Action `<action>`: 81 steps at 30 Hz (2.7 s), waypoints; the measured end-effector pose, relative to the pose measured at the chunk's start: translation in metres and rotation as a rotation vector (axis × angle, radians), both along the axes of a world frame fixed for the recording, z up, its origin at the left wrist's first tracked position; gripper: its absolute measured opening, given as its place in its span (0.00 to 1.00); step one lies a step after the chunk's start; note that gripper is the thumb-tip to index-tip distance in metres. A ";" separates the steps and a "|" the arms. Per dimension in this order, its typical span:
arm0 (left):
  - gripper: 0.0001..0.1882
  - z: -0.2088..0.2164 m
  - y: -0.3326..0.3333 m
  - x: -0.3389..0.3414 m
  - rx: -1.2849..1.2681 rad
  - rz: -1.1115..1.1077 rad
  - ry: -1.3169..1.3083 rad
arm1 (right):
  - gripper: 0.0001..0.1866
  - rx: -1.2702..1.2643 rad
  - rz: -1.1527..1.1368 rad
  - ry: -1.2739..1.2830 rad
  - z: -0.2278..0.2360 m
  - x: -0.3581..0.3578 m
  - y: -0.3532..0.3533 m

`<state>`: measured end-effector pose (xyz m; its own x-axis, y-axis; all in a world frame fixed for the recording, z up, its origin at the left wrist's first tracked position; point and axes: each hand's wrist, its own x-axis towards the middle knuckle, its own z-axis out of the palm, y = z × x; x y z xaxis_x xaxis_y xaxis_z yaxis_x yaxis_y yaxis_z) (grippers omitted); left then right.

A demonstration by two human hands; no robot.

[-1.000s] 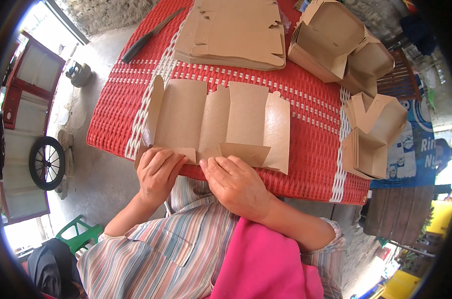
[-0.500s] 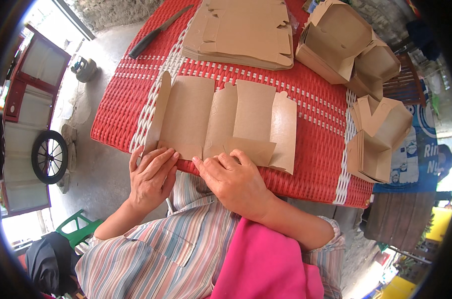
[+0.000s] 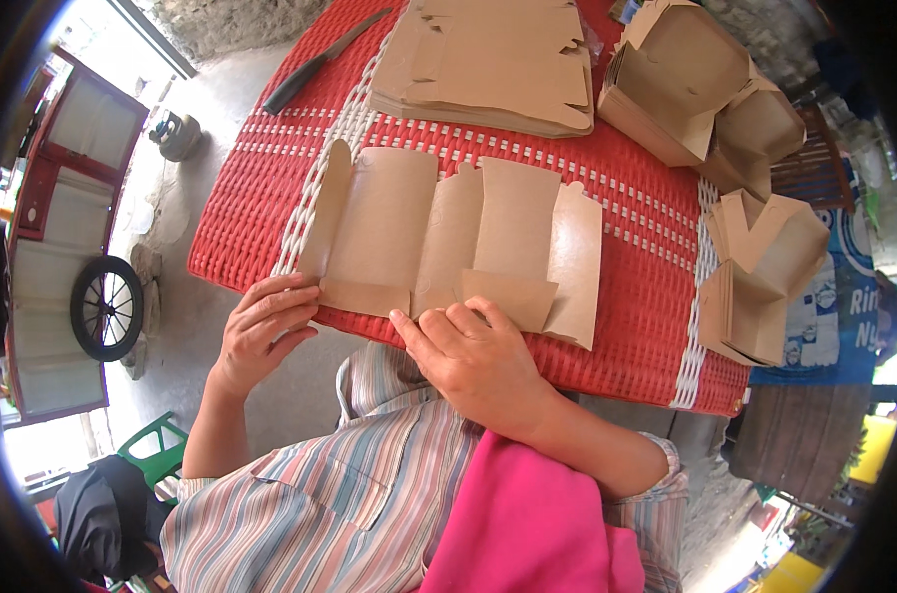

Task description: The person assembles flat cardboard food containers by folding the sides and interlocking the tabs to form a box shape. They handle the cardboard pieces by hand, folding them into a three-dimensional container and stacking the finished boxes on the table.

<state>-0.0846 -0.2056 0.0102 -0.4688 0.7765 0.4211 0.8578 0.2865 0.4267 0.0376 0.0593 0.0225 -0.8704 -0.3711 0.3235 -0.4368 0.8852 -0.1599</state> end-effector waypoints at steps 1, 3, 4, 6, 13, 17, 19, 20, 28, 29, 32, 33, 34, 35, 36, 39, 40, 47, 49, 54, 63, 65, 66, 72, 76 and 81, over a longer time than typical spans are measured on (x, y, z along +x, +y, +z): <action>0.17 -0.001 -0.001 -0.002 0.026 -0.006 -0.040 | 0.22 -0.016 -0.001 0.004 0.000 -0.001 0.000; 0.15 -0.001 0.003 -0.007 0.085 0.018 -0.093 | 0.22 -0.017 -0.003 0.005 0.001 -0.001 0.000; 0.15 -0.003 0.003 -0.008 0.116 0.042 -0.119 | 0.22 -0.017 -0.005 0.006 0.001 -0.001 0.000; 0.13 -0.009 0.003 -0.010 0.179 0.087 -0.173 | 0.22 -0.031 -0.003 -0.007 0.003 -0.002 0.000; 0.12 -0.005 0.024 -0.004 0.162 0.394 -0.275 | 0.21 -0.033 -0.007 -0.030 0.004 -0.001 0.000; 0.15 -0.008 0.035 0.001 0.178 0.553 -0.317 | 0.21 -0.024 -0.009 -0.023 0.005 -0.003 0.000; 0.16 -0.009 0.041 0.002 0.156 0.603 -0.144 | 0.21 -0.043 -0.011 -0.021 0.004 -0.003 0.000; 0.15 -0.009 0.045 0.003 0.128 0.622 0.006 | 0.21 -0.042 -0.010 -0.021 0.004 -0.003 0.000; 0.15 -0.033 0.034 0.015 0.194 0.416 0.230 | 0.22 -0.033 -0.012 -0.029 0.003 -0.001 0.001; 0.15 -0.034 0.029 0.021 0.161 0.422 0.153 | 0.22 -0.036 -0.014 -0.035 0.002 -0.001 0.001; 0.22 -0.024 0.021 0.030 -0.007 0.317 0.264 | 0.23 -0.040 -0.017 -0.045 0.002 -0.001 0.000; 0.31 -0.027 0.015 0.033 -0.118 0.323 0.187 | 0.23 -0.036 -0.018 -0.043 0.002 -0.001 0.000; 0.31 -0.027 0.014 0.036 -0.164 0.333 0.191 | 0.23 -0.033 -0.019 -0.042 0.002 -0.001 0.000; 0.31 -0.026 0.015 0.038 -0.209 0.342 0.196 | 0.23 -0.022 -0.017 -0.043 0.003 -0.001 0.000; 0.32 -0.024 0.015 0.040 -0.254 0.351 0.202 | 0.23 -0.012 -0.015 -0.044 0.003 0.000 0.000; 0.33 -0.021 0.020 0.046 -0.335 0.393 0.195 | 0.24 0.036 -0.012 -0.032 0.003 0.001 -0.001; 0.33 -0.021 0.020 0.048 -0.346 0.397 0.213 | 0.24 0.054 -0.013 -0.026 0.002 0.002 -0.001; 0.38 -0.024 0.023 0.052 -0.274 0.338 0.029 | 0.24 0.071 0.004 0.001 -0.002 0.008 0.005; 0.38 -0.023 0.024 0.055 -0.282 0.324 0.053 | 0.24 0.013 -0.001 -0.019 -0.005 0.011 0.006; 0.36 -0.016 0.029 0.059 -0.326 0.328 0.102 | 0.21 0.011 -0.006 -0.038 0.001 0.009 0.006; 0.33 -0.014 0.031 0.051 -0.254 0.318 0.051 | 0.20 -0.080 0.005 -0.080 0.036 0.022 0.016; 0.32 -0.011 0.029 0.048 -0.242 0.326 0.045 | 0.16 -0.007 -0.029 -0.005 0.070 0.030 0.033; 0.31 -0.009 0.029 0.047 -0.236 0.317 0.041 | 0.13 -0.089 -0.089 0.136 0.074 0.031 0.051; 0.28 -0.010 0.035 0.040 -0.155 0.261 0.032 | 0.18 -0.464 -0.525 -0.069 0.015 -0.011 0.153; 0.26 -0.016 0.042 0.039 -0.089 0.266 0.003 | 0.19 -0.604 -0.461 -0.407 0.008 -0.028 0.150; 0.26 -0.017 0.049 0.041 -0.071 0.299 -0.032 | 0.18 -0.702 -0.410 -0.546 0.009 -0.017 0.141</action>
